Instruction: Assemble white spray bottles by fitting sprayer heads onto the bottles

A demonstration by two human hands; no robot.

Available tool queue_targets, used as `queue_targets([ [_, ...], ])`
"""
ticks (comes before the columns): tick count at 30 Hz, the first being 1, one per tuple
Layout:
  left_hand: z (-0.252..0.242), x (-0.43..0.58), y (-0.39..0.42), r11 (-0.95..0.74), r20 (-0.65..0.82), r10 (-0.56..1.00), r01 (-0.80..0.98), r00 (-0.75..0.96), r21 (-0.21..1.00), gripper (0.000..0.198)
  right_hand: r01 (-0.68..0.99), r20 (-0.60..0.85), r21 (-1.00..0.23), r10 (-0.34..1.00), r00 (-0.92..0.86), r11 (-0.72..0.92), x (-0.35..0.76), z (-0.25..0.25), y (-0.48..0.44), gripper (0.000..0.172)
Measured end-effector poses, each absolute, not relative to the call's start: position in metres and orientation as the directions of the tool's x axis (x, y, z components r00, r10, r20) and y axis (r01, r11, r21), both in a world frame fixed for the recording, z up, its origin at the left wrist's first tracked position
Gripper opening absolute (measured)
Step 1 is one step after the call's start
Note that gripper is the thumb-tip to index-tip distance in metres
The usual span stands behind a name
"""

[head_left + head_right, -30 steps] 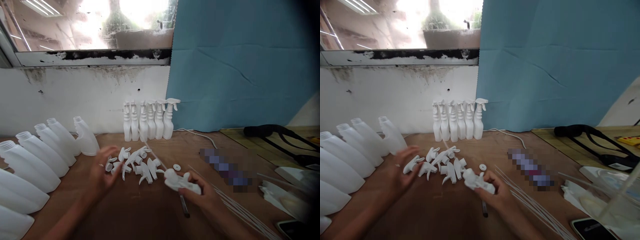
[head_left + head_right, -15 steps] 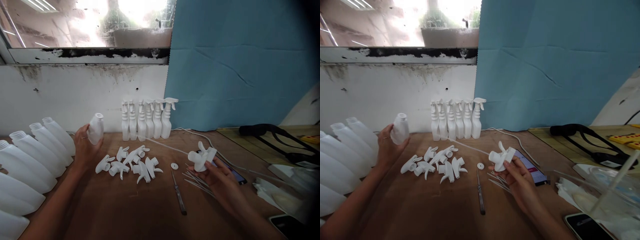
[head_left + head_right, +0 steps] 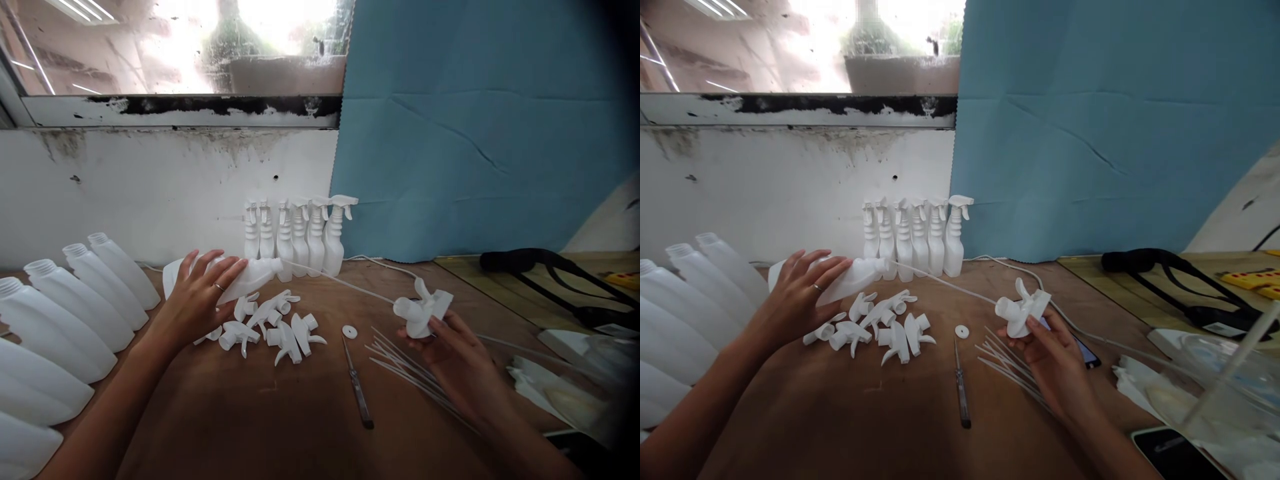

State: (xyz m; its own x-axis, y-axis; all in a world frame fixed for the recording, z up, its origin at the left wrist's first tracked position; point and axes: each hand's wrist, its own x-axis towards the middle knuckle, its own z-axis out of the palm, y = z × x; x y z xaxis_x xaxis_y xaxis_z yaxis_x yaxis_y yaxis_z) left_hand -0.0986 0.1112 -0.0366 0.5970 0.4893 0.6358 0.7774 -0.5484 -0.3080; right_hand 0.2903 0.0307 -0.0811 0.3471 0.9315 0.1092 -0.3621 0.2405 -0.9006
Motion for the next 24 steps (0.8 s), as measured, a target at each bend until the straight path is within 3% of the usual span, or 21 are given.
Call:
queue_targets([
  [12,-0.034,-0.096,0.109,-0.544,0.604,0.474,0.752,0.641,-0.372,0.063,-0.35,0.084,-0.912,0.934,0.348,0.213,0.291,-0.081,0.031,0.025],
  [18,-0.032,-0.101,0.109,-0.539,0.636,0.466,0.767,0.615,-0.347,0.063,-0.321,0.114,-0.92,0.937,0.33,0.225,0.291,-0.077,0.029,0.023],
  [24,-0.024,-0.087,0.095,-0.734,0.478,0.443,0.613,0.759,-0.293,0.075,-0.275,0.104,-0.937,0.926,0.364,0.213,0.289,-0.087,0.03,0.025],
])
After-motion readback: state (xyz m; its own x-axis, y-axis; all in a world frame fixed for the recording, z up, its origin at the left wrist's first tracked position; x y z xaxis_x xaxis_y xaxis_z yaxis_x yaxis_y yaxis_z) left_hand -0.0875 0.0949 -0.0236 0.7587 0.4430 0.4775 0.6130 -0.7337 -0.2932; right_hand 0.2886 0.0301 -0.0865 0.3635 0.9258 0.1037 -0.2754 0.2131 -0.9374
